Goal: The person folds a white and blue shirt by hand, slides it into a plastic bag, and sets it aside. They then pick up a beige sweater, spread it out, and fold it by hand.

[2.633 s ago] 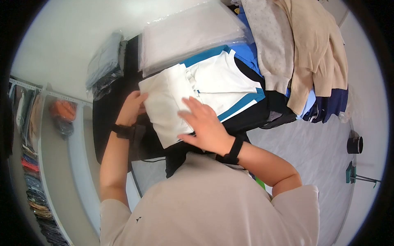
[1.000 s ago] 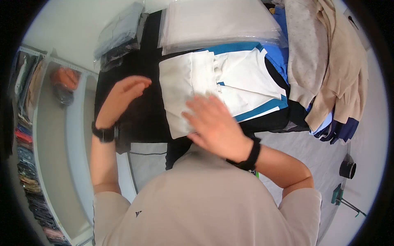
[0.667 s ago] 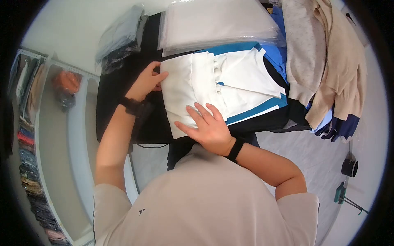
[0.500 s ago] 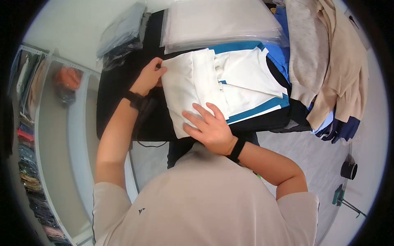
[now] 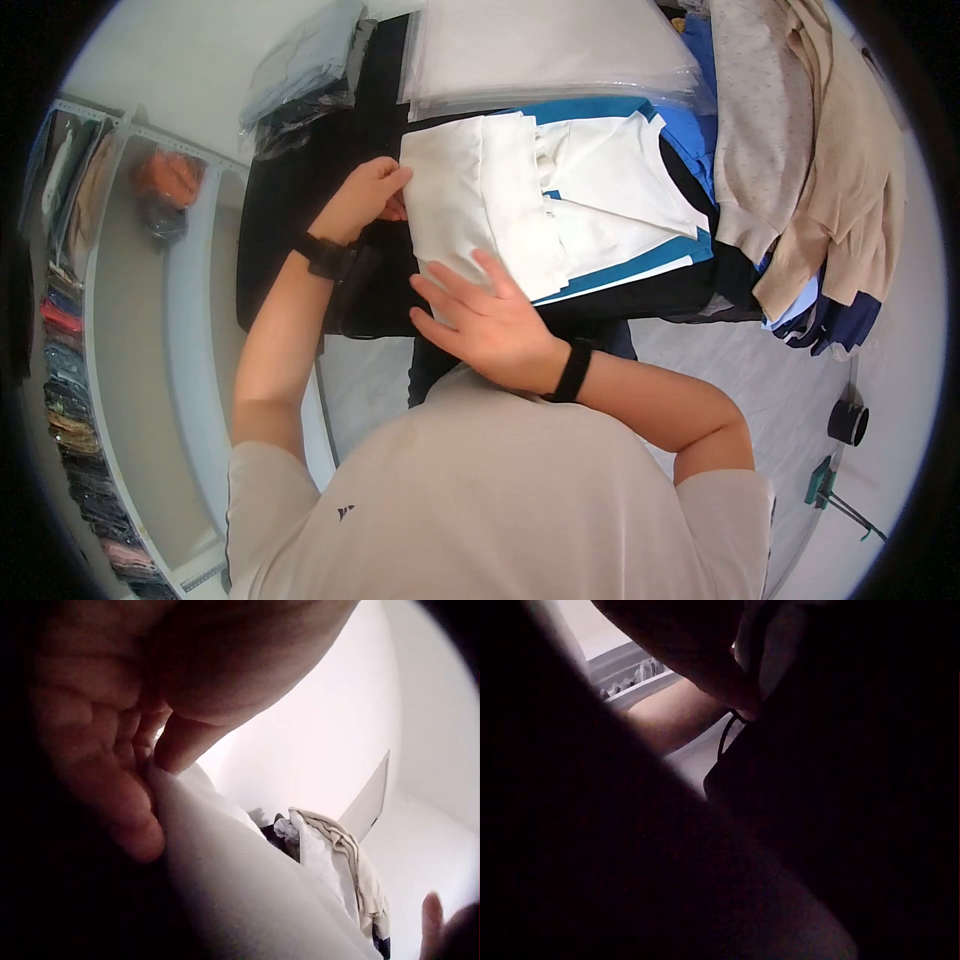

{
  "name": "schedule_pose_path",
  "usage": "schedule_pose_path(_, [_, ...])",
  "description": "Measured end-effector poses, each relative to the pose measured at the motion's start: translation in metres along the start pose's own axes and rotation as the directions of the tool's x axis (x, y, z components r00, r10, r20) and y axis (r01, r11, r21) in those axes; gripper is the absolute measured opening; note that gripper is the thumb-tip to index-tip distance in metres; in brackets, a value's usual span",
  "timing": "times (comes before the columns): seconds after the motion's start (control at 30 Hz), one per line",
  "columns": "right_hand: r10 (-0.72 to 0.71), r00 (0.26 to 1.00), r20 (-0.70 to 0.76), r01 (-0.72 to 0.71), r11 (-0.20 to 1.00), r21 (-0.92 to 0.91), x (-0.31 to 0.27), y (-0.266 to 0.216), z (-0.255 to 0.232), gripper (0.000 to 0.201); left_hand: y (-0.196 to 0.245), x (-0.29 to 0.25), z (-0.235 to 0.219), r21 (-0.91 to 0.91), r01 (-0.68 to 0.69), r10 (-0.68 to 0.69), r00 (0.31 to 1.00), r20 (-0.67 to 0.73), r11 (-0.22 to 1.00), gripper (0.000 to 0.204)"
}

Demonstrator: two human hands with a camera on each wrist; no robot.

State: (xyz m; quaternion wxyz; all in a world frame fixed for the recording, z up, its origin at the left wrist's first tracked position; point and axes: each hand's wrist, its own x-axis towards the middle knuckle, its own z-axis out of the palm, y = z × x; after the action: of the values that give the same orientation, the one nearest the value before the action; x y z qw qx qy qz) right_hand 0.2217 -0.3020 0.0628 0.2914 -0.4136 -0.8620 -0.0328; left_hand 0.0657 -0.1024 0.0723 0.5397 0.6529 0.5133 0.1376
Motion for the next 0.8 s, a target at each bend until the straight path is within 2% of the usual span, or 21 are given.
schedule_pose_path(0.07, [-0.04, 0.999, -0.025, 0.04, 0.999, 0.025, 0.01, 0.002, 0.004, 0.028, 0.001, 0.001, 0.001, -0.007, 0.014, -0.014, 1.0, -0.009, 1.0, 0.024])
schedule_pose_path(0.13, [-0.058, 0.996, 0.072, 0.051, 0.993, 0.102, 0.011, 0.007, 0.017, 0.026, 0.003, 0.002, 0.001, -0.012, 0.026, -0.027, 0.999, -0.022, 1.0, 0.023])
schedule_pose_path(0.17, [-0.064, 0.995, 0.071, 0.056, 0.993, 0.103, 0.01, 0.008, 0.02, 0.026, 0.003, 0.001, 0.001, -0.051, 0.016, -0.016, 1.0, -0.013, 0.999, 0.022])
schedule_pose_path(0.23, [-0.085, 0.996, -0.004, 0.085, 0.984, 0.158, 0.009, 0.008, 0.023, 0.022, -0.002, 0.004, -0.002, -0.092, 0.011, -0.012, 1.0, -0.005, 0.996, 0.022])
schedule_pose_path(0.27, [-0.086, 0.996, -0.002, 0.085, 0.983, 0.16, 0.008, 0.008, 0.023, 0.022, -0.008, 0.011, -0.003, -0.097, -0.033, 0.03, 0.999, -0.034, 0.995, 0.022])
schedule_pose_path(0.3, [-0.135, 0.989, -0.066, 0.144, 0.976, 0.165, 0.008, 0.01, 0.022, 0.019, -0.008, 0.013, -0.003, -0.1, -0.08, 0.074, 0.995, -0.062, 0.992, 0.023])
schedule_pose_path(0.33, [-0.183, 0.974, -0.13, 0.203, 0.965, 0.165, 0.008, 0.011, 0.021, 0.016, -0.01, 0.014, -0.003, -0.103, -0.08, 0.074, 0.995, -0.061, 0.991, 0.023])
schedule_pose_path(0.4, [-0.208, 0.964, -0.163, 0.233, 0.96, 0.154, 0.004, 0.011, 0.027, 0.016, -0.009, 0.017, 0.0, -0.053, -0.045, 0.036, 0.988, -0.153, 0.998, 0.024])
schedule_pose_path(0.43, [-0.235, 0.951, -0.2, 0.266, 0.953, 0.143, 0.003, 0.011, 0.028, 0.016, -0.006, 0.016, 0.0, -0.054, -0.048, 0.039, 0.988, -0.15, 0.997, 0.024])
schedule_pose_path(0.47, [-0.234, 0.952, -0.199, 0.264, 0.954, 0.141, 0.001, 0.011, 0.028, 0.016, -0.005, 0.015, 0.0, -0.024, -0.036, 0.033, 0.99, -0.137, 0.999, 0.024])
schedule_pose_path(0.53, [-0.231, 0.97, -0.076, 0.242, 0.946, 0.216, 0.003, 0.011, 0.019, 0.022, 0.004, 0.007, -0.001, 0.009, -0.023, 0.024, 0.992, -0.123, 1.0, 0.024])
schedule_pose_path(0.57, [-0.229, 0.97, -0.078, 0.241, 0.946, 0.216, 0.004, 0.01, 0.012, 0.022, 0.009, 0.003, -0.003, -0.058, 0.017, -0.025, 0.991, -0.135, 0.998, 0.023])
schedule_pose_path(0.63, [-0.082, 0.997, -0.007, 0.082, 0.968, 0.238, 0.008, 0.008, -0.004, 0.028, 0.012, 0.003, -0.009, -0.121, 0.056, -0.073, 0.987, -0.144, 0.991, 0.023])
schedule_pose_path(0.67, [-0.081, 0.997, -0.008, 0.081, 0.968, 0.238, 0.006, 0.012, -0.006, 0.028, 0.01, 0.007, -0.014, -0.139, 0.021, -0.046, 0.983, -0.179, 0.99, 0.023])
schedule_pose_path(0.73, [0.11, 0.994, -0.02, -0.109, 0.993, 0.043, 0.001, 0.021, -0.011, 0.036, 0.009, 0.014, -0.021, -0.155, -0.015, -0.019, 0.977, -0.214, 0.988, 0.026])
schedule_pose_path(0.77, [0.211, 0.976, 0.049, -0.212, 0.977, 0.012, -0.003, 0.024, -0.013, 0.039, 0.009, 0.019, -0.023, -0.042, -0.098, 0.089, 0.979, -0.185, 0.994, 0.028])
schedule_pose_path(0.8, [0.208, 0.977, 0.047, -0.208, 0.978, 0.007, -0.006, 0.027, -0.014, 0.039, 0.008, 0.025, -0.025, 0.067, -0.186, 0.194, 0.97, -0.147, 0.98, 0.031])
